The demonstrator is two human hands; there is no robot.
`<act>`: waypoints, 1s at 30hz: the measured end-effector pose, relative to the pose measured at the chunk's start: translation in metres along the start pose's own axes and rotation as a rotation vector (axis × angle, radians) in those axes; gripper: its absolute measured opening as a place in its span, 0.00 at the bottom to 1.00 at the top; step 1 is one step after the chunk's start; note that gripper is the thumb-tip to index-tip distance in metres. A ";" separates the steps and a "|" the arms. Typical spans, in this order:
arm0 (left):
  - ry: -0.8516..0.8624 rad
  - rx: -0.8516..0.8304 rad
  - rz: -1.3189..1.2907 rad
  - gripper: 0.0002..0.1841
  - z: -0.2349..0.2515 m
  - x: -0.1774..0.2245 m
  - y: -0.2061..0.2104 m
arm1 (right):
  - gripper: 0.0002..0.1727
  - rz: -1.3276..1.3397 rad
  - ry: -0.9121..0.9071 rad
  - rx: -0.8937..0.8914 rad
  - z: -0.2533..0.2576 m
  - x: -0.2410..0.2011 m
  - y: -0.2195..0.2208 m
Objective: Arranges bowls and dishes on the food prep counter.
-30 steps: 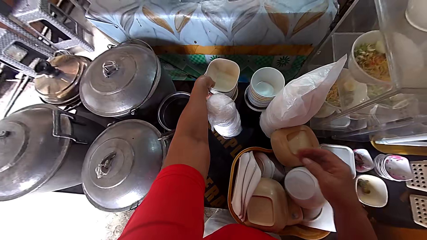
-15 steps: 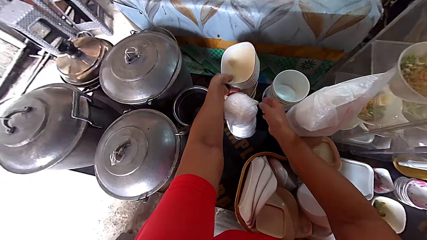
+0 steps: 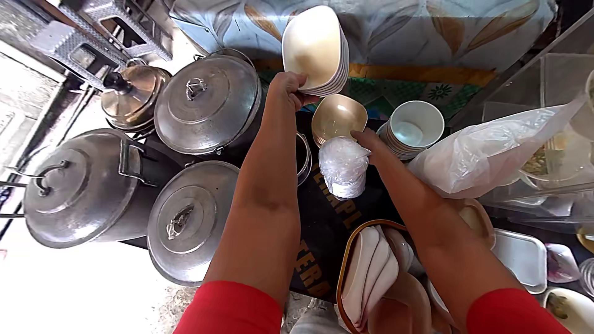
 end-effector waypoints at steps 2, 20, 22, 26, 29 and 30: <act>-0.004 0.002 -0.007 0.21 -0.006 0.006 0.003 | 0.37 -0.160 -0.076 -0.011 0.012 -0.001 0.003; -0.197 -0.102 0.289 0.21 -0.013 -0.060 0.069 | 0.30 0.061 0.098 0.126 -0.007 0.022 -0.007; -0.211 -0.096 0.350 0.21 -0.010 -0.068 0.072 | 0.26 -0.004 0.070 0.158 -0.002 0.028 -0.007; -0.219 -0.090 0.408 0.21 -0.012 -0.078 0.077 | 0.26 -0.120 -0.032 0.244 0.005 0.039 -0.017; -0.231 -0.091 0.442 0.22 -0.013 -0.083 0.079 | 0.25 0.112 -0.004 0.294 -0.005 0.037 -0.027; -0.231 -0.094 0.455 0.22 -0.013 -0.085 0.079 | 0.27 0.262 0.025 0.320 -0.011 0.033 -0.027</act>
Point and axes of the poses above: each hand's wrist, its own z-axis towards the middle knuckle, its own y-axis out of the palm, x = y × z, the point moved 3 cm from there along z, towards the middle knuckle, and after that the axes turned 4 degrees about -y, right-handed, at the moved point
